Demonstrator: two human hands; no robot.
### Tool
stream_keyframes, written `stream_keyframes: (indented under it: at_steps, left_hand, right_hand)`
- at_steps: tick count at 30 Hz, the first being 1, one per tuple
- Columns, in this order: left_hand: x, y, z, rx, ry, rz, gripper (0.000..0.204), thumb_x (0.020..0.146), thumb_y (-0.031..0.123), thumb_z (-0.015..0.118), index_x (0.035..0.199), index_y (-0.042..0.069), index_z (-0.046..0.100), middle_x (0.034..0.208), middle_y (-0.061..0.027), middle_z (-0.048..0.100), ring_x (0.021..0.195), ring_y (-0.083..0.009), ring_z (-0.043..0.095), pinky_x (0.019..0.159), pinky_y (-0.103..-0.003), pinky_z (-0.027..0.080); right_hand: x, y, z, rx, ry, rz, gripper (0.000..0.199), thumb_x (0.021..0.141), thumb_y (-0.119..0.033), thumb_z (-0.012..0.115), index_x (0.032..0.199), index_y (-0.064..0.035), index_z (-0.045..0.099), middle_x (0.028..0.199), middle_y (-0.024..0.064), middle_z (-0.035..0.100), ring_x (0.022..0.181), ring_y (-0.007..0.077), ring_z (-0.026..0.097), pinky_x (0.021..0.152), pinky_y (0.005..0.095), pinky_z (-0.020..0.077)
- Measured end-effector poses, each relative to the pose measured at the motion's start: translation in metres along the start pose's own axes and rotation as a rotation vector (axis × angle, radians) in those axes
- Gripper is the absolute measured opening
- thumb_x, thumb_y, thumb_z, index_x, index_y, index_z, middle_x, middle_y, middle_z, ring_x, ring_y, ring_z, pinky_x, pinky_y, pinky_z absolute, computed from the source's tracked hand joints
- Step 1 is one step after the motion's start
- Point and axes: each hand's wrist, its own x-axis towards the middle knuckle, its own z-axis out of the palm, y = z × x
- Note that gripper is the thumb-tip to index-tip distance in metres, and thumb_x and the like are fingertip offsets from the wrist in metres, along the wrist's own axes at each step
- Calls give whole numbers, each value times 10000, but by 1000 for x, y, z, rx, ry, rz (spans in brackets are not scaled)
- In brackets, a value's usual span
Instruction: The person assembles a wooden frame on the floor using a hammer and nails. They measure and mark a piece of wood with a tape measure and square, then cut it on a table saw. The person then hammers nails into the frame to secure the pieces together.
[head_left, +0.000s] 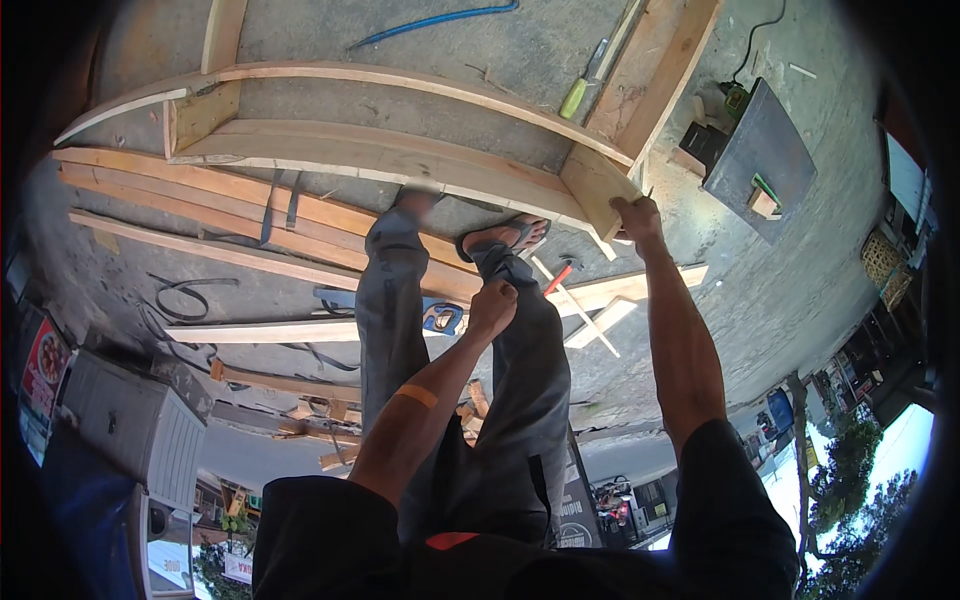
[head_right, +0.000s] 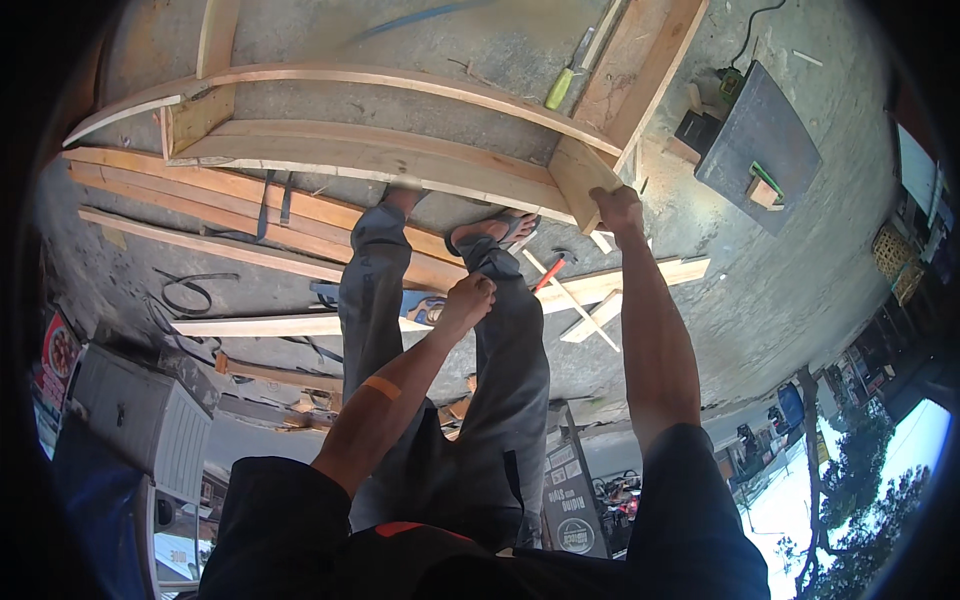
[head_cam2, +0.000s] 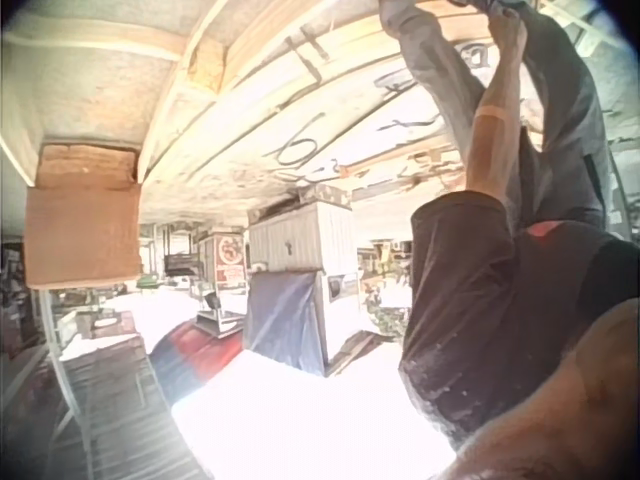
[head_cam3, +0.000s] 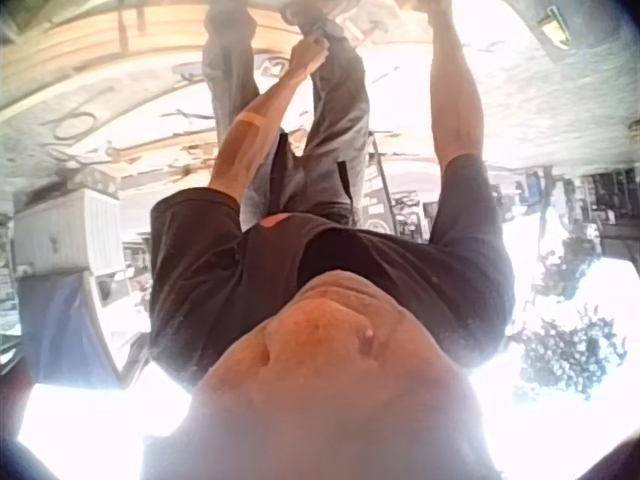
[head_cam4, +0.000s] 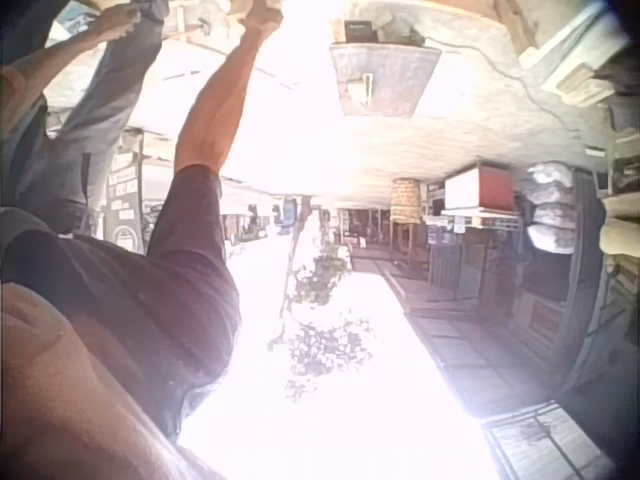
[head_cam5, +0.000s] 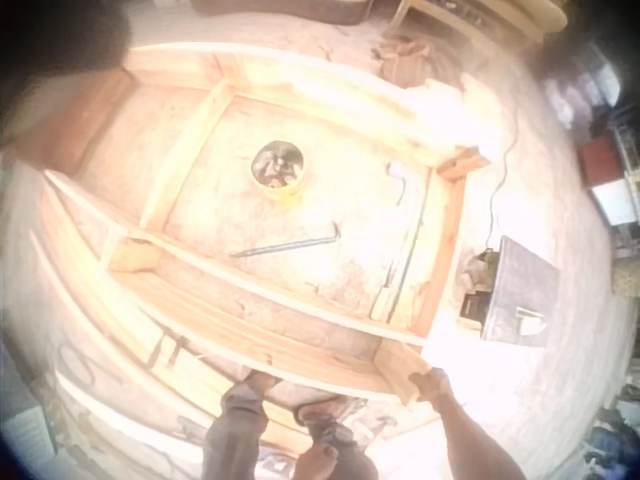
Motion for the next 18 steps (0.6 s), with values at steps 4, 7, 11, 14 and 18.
stream_keyframes:
  at_steps: [4, 7, 11, 14, 18]
  left_hand:
    - [0, 9, -5, -58, 3, 3, 190, 977, 187, 542, 986, 20, 631, 818, -50, 633, 700, -138, 626, 619, -291, 521]
    - [15, -14, 10, -177, 29, 41, 155, 967, 151, 560, 992, 8, 616, 837, -55, 621, 700, -140, 616, 604, -287, 505]
    - [27, -22, 14, -255, 20, 120, 97, 962, 87, 571, 1014, 6, 582, 854, -47, 587, 693, -134, 589, 583, -281, 481]
    - [19, -2, -10, -264, 27, 121, 106, 966, 99, 564, 1028, 16, 587, 878, -61, 598, 730, -159, 596, 615, -299, 483]
    - [0, -3, -70, -193, 103, 95, 226, 974, 207, 517, 1042, 33, 643, 950, -147, 681, 874, -296, 666, 768, -394, 521]
  right_hand:
    - [-8, -7, 5, 64, -25, -11, 542, 840, -252, 736, 1147, 178, 614, 1040, 248, 700, 865, 323, 754, 690, 413, 678]
    - [-28, -42, 28, 56, -43, -14, 517, 835, -250, 739, 1126, 163, 628, 1040, 237, 703, 847, 312, 755, 667, 408, 680]
    - [-55, -89, 91, 26, -22, -97, 497, 828, -253, 748, 1084, 162, 651, 1027, 238, 708, 844, 303, 753, 632, 405, 678]
    - [-58, -117, 141, 19, -96, -130, 512, 820, -260, 744, 1092, 164, 656, 1038, 245, 718, 854, 317, 757, 622, 399, 678]
    - [-52, -157, 217, 5, -121, -251, 520, 798, -301, 739, 1062, 143, 686, 1039, 276, 729, 885, 345, 758, 704, 428, 653]
